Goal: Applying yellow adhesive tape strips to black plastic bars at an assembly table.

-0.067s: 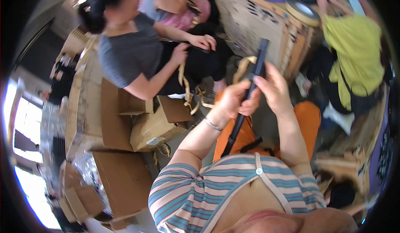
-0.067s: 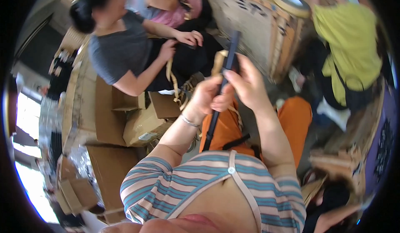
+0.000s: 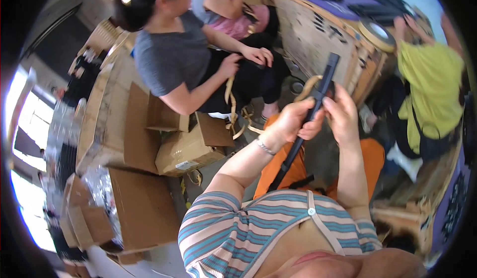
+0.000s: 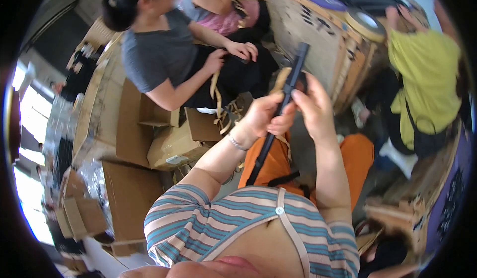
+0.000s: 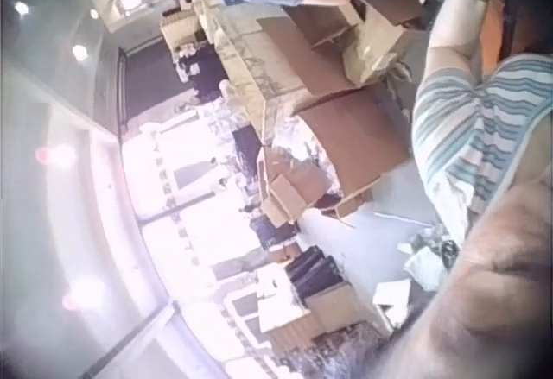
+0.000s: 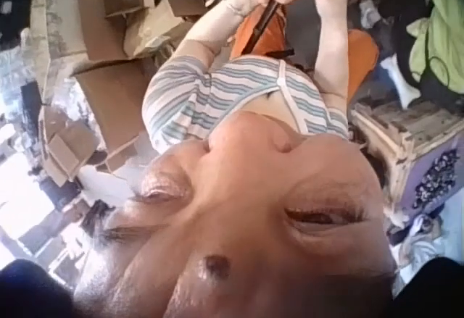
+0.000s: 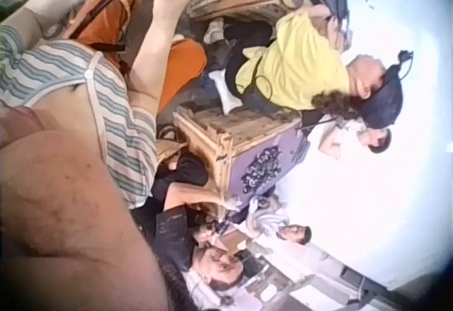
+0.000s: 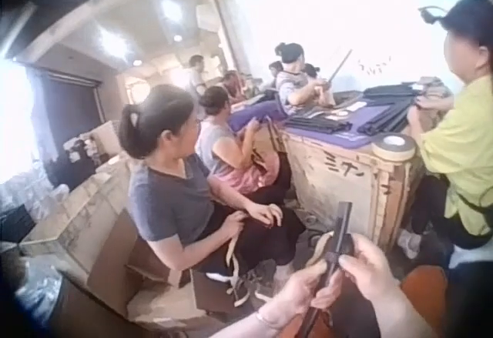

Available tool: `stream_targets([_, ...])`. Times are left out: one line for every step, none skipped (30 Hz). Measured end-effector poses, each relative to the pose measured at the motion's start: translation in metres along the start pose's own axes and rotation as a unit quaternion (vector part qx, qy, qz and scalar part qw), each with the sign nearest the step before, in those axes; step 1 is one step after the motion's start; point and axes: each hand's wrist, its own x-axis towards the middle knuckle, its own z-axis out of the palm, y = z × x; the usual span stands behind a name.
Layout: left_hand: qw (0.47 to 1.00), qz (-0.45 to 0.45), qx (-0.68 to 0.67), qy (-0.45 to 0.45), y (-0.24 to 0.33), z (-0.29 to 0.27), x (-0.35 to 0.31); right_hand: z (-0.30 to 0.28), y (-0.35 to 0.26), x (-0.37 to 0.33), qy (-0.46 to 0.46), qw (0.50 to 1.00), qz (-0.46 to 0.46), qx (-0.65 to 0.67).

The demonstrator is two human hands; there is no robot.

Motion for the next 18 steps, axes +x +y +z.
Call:
stream_targets([0.999, 0.029, 0.025, -0.007, 0.011, 0.007, 0.027, -0.018, -0.014, 0.019, -0.015, 1.0, -0.001, -0.004])
stream_targets([0.998, 0.039, 0.044, 0.008, 0.013, 0.009, 0.026, -0.012, -0.015, 0.017, 0.007, 1.0, -0.01, -0.02])
stream_targets([0.997, 0.047, 0.06, 0.021, 0.014, 0.01, 0.021, -0.009, -0.011, 0.015, 0.011, 1.0, 0.0, 0.009])
stream_targets([0.996, 0.053, 0.062, 0.044, 0.01, 0.011, 0.018, -0.013, -0.009, 0.01, 0.029, 0.999, 0.007, 0.011])
stream_targets([0.994, 0.061, 0.065, 0.07, 0.005, 0.007, 0.015, -0.018, -0.004, 0.007, 0.045, 0.999, 0.014, 0.016])
stream_targets([0.994, 0.063, 0.063, 0.067, 0.001, 0.001, 0.011, -0.021, 0.0, 0.003, 0.037, 0.999, 0.011, 0.012])
stream_targets([0.996, 0.066, 0.037, 0.056, -0.003, -0.008, 0.002, -0.023, 0.005, 0.0, 0.045, 0.998, 0.033, -0.022])
stream_targets([0.992, 0.097, 0.057, 0.052, -0.009, -0.012, -0.001, -0.028, 0.008, -0.005, 0.06, 0.995, 0.055, -0.059])
stream_targets([0.987, 0.128, 0.077, 0.05, -0.014, -0.014, -0.003, -0.034, 0.009, -0.009, 0.058, 0.995, 0.055, -0.062])
stream_targets([0.987, 0.125, 0.089, 0.04, -0.019, -0.016, -0.005, -0.039, 0.01, -0.012, 0.044, 0.994, 0.06, -0.075])
stream_targets([0.987, 0.121, 0.1, 0.032, -0.024, -0.018, -0.007, -0.043, 0.011, -0.016, 0.031, 0.994, 0.066, -0.087])
stream_targets([0.987, 0.099, 0.118, 0.042, -0.031, -0.02, -0.01, -0.044, 0.01, -0.019, 0.038, 0.991, 0.078, -0.097])
stream_targets([0.988, 0.077, 0.126, 0.032, -0.04, -0.024, -0.015, -0.045, 0.008, -0.023, 0.035, 0.991, 0.078, -0.098])
stream_targets([0.99, 0.069, 0.124, 0.027, -0.048, -0.026, -0.02, -0.045, 0.006, -0.026, 0.025, 0.989, 0.102, -0.108])
stream_targets([0.991, 0.06, 0.121, 0.023, -0.057, -0.027, -0.025, -0.045, 0.005, -0.028, 0.015, 0.985, 0.125, -0.117])
stream_targets([0.992, 0.038, 0.116, 0.021, -0.065, -0.026, -0.031, -0.044, 0.007, -0.031, 0.019, 0.982, 0.118, -0.146])
stream_targets([0.99, 0.039, 0.125, 0.048, -0.07, -0.025, -0.034, -0.042, 0.006, -0.034, 0.02, 0.982, 0.118, -0.146])
stream_targets([0.985, 0.053, 0.145, 0.082, -0.071, -0.025, -0.036, -0.039, 0.005, -0.036, 0.001, 0.978, 0.118, -0.173])
